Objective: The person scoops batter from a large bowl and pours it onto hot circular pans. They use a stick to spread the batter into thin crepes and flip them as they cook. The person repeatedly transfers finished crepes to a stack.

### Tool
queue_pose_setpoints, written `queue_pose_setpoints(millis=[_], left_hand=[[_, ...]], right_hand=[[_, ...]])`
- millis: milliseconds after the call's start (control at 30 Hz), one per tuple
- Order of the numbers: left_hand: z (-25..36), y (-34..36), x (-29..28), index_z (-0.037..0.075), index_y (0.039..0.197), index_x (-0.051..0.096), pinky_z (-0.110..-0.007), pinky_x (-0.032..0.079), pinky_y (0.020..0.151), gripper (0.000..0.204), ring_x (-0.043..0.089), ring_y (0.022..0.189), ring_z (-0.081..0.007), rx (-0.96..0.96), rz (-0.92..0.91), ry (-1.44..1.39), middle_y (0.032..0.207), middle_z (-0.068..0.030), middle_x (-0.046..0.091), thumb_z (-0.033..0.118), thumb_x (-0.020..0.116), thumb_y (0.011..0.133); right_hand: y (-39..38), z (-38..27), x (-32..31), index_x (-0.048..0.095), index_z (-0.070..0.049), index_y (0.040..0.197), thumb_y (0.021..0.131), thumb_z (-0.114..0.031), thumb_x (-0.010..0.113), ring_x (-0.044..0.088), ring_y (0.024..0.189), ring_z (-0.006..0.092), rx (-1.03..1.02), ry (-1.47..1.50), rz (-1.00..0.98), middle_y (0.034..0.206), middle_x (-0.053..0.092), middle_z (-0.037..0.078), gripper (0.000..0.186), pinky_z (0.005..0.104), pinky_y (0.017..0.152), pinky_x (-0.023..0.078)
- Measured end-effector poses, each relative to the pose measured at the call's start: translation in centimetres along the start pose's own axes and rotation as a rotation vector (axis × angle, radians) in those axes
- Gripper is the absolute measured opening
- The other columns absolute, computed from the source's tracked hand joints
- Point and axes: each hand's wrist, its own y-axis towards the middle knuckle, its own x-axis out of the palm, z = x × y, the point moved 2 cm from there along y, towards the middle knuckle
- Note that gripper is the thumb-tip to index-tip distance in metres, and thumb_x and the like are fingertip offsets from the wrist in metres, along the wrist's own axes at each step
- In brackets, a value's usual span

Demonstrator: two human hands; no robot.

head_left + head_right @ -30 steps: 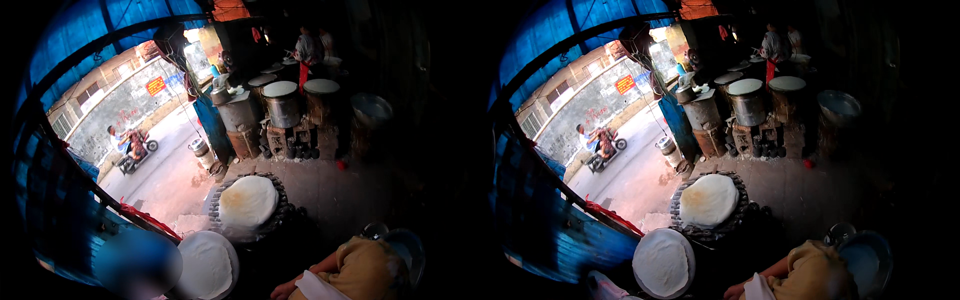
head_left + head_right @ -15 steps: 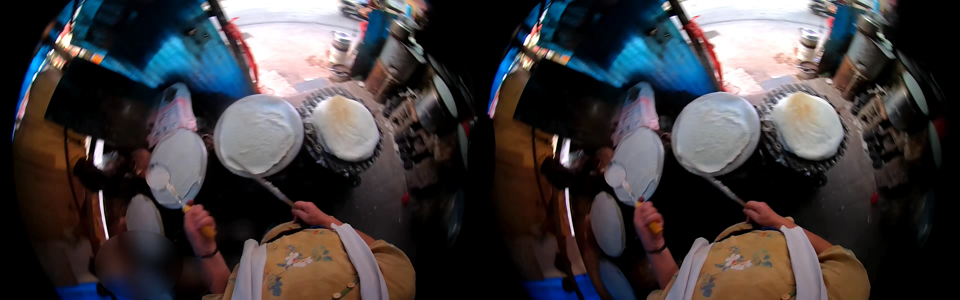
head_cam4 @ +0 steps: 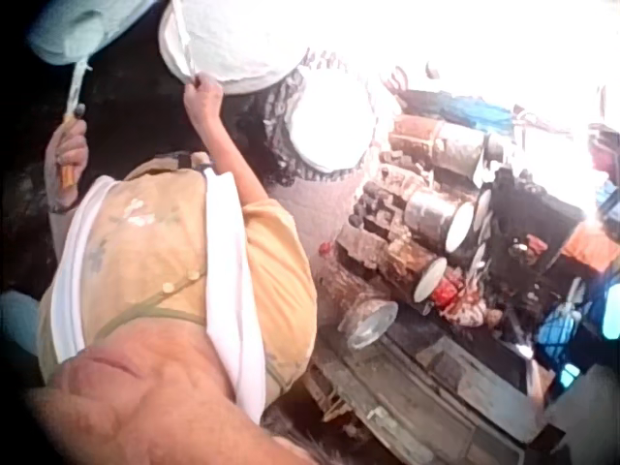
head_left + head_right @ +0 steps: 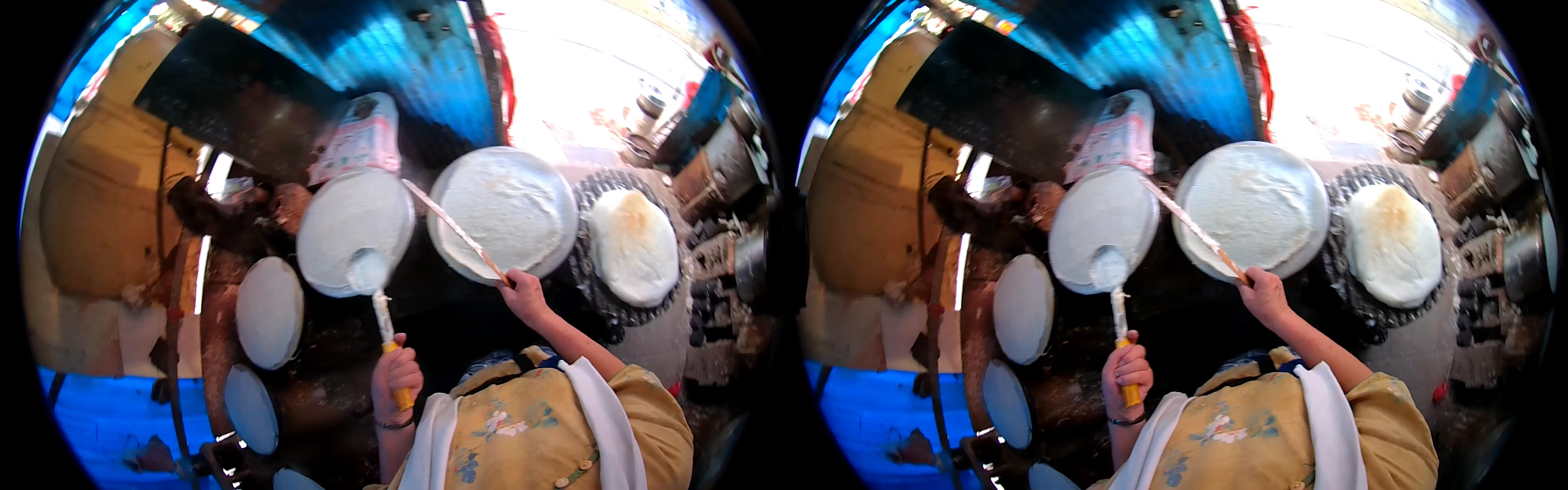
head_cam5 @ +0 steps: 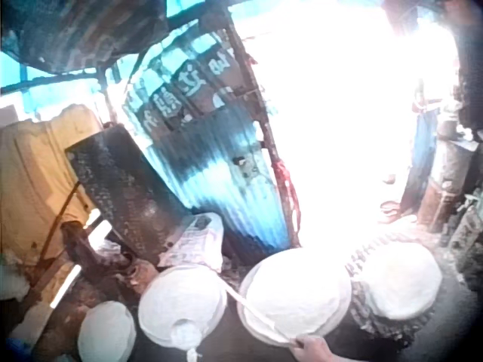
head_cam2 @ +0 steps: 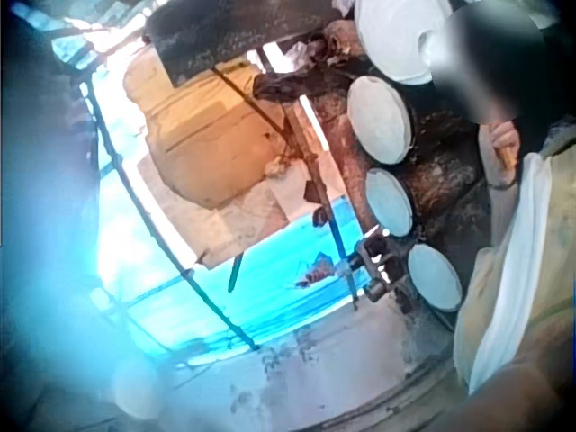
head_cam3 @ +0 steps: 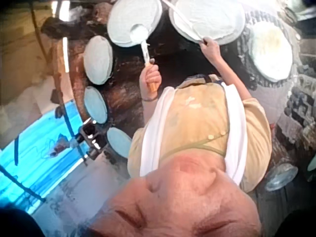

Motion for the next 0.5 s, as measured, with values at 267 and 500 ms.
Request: queue_pose_setpoints(millis=[267, 500], left_hand=[[3.2, 0.2, 0.7, 0.008, 0.112, 0.045, -0.016, 0.032, 0.039, 0.024, 0.034, 0.046, -0.0035, 0.406, 0.256, 0.694, 0.061, 0.0035, 0.034, 0.000, 0.044, 0.089], [7.1, -0.5, 2.9, 0.004, 0.115, 0.044, -0.017, 0.036, 0.039, 0.022, 0.035, 0.043, -0.0037, 0.112, 0.126, 0.381, 0.061, 0.0015, 0.035, 0.008, 0.038, 0.094]], right_hand=[[5.2, -2.1, 7.3, 0.061, -0.007, 0.089, 0.072, -0.028, 0.071, 0.063, 0.083, 0.0344, 0.000, -0.416, -0.274, 0.083, 0.065, 0.015, 0.030, 0.0435, 0.073, 0.049], [6.6, -2.6, 5.8, 0.063, -0.004, 0.085, 0.077, -0.011, 0.054, 0.059, 0.090, 0.0314, -0.063, -0.589, -0.090, 0.089, 0.059, 0.015, 0.014, 0.0425, 0.076, 0.049]])
